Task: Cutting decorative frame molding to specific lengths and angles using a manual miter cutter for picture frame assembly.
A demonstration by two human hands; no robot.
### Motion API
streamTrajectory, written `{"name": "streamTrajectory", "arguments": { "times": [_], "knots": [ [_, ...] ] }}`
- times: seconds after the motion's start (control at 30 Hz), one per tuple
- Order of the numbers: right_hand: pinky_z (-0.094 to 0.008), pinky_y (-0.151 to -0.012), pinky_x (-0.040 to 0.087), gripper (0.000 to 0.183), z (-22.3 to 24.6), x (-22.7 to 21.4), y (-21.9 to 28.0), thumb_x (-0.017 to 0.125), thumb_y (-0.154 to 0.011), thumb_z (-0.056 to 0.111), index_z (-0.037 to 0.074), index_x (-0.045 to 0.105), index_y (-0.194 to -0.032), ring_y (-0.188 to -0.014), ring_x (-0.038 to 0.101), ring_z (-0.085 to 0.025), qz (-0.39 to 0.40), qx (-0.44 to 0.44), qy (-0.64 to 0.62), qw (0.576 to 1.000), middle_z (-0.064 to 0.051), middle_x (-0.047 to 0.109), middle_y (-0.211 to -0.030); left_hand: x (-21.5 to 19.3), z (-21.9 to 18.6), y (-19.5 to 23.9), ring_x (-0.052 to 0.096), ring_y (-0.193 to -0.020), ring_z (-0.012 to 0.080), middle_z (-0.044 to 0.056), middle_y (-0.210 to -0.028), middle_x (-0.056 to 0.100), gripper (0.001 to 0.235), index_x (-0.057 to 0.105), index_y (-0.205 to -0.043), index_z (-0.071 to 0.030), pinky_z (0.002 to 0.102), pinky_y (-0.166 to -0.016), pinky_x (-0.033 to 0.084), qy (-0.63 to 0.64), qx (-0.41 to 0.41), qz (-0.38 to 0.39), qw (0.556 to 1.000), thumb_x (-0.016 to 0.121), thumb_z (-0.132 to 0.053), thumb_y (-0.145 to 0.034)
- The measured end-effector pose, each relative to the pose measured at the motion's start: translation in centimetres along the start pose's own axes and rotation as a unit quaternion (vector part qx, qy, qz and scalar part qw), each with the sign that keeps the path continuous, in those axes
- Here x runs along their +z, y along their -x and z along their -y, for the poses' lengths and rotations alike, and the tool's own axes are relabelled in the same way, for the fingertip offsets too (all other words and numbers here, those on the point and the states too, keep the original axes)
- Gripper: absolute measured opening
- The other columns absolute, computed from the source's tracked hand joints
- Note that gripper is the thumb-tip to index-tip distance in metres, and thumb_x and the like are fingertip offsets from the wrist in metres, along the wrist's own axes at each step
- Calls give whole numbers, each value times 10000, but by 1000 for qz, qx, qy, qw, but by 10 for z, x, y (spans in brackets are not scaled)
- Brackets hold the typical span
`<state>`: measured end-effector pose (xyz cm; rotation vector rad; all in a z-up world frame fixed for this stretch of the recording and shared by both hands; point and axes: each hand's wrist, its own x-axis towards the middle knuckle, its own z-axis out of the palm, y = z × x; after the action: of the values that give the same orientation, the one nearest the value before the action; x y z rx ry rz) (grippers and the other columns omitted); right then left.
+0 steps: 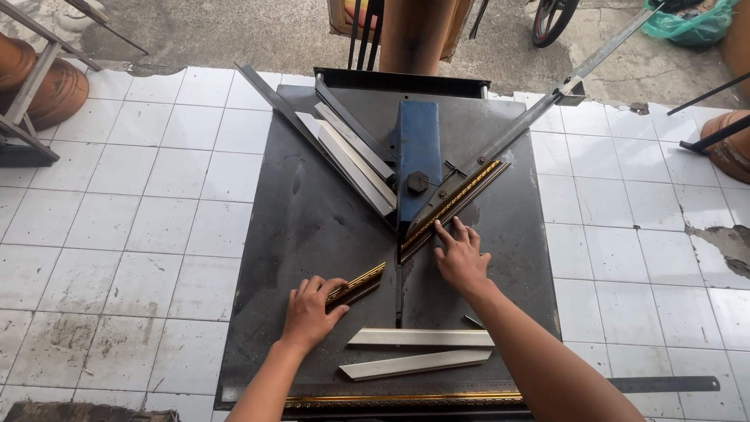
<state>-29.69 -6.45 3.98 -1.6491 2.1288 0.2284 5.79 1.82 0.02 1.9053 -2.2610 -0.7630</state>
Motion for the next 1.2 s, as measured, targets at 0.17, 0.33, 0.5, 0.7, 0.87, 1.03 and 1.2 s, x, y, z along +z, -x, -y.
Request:
{"name": "streamTrajectory", "arguments": {
  "times": [0.17, 0.33, 0.5, 0.7, 0.87, 1.03, 1.2],
  "knots": [
    [-666, -1134, 480, 637, -5, 7, -5, 538, -1128, 456, 558, 363, -1732, -1707, 258, -286, -23, -14, 19, 999, 25, 251, -1864, -19, 16, 3, 690, -1041, 188, -70, -983, 621, 364, 737, -1230, -350, 401, -973, 569, 24, 2, 13, 1000, 904, -332, -907],
    [-699, -1115, 485, 618, -8, 9, -9, 534, -1125, 537, 536, 393, -1727, -1682, 317, -321, -36, -41, 55, 997, -16, 284, -1850, -18, -12, 4, 664, -940, 136, -92, -917, 580, 224, 754, -1087, -350, 326, -861, 629, -34, 99, -98, 990, 888, -276, -923],
    [-415, -1087, 490, 402, 3, 17, 35, 588, -1117, 252, 362, 621, -1502, -1429, 522, -172, -222, -206, 40, 952, 112, 573, -1524, -39, -62, -2, 759, -1010, 222, -9, -1050, 771, 227, 882, -1136, -279, 417, -903, 687, 91, 81, 37, 992, 919, -294, -912],
    [-515, -1119, 443, 615, -30, -4, 23, 462, -1162, 428, 408, 262, -1743, -1490, 421, -265, -78, -175, 179, 965, 92, 338, -1723, -54, -50, -20, 776, -1153, 268, 13, -1158, 839, 272, 835, -1264, -259, 454, -1051, 609, 68, 90, 54, 992, 839, -286, -993],
    [-494, -1075, 403, 446, -71, -5, 9, 304, -1196, 615, 405, 495, -1540, -1437, 488, -226, -90, -110, 157, 977, 94, 553, -1451, -42, -49, -49, 771, -1185, 216, -41, -1140, 841, 228, 772, -1247, -278, 436, -1096, 576, 44, 76, 27, 996, 802, -311, -1023],
    [-443, -1009, 436, 503, -40, 29, 20, 694, -1018, 565, 383, 612, -1480, -1308, 565, -193, -202, -220, 60, 952, 81, 653, -1353, 6, -73, -98, 738, -1206, 174, -79, -1145, 834, 225, 776, -1237, -288, 436, -1167, 535, 59, 110, -28, 992, 811, -352, -1023],
    [-498, -1009, 407, 495, -35, 42, 11, 746, -944, 617, 481, 668, -1414, -1277, 563, -208, -220, -231, 49, 947, 136, 677, -1276, 3, -46, -104, 651, -1312, 174, -101, -1263, 758, 386, 771, -1230, -345, 486, -1221, 494, 21, 78, -75, 994, 928, -425, -887]
  ]
}}
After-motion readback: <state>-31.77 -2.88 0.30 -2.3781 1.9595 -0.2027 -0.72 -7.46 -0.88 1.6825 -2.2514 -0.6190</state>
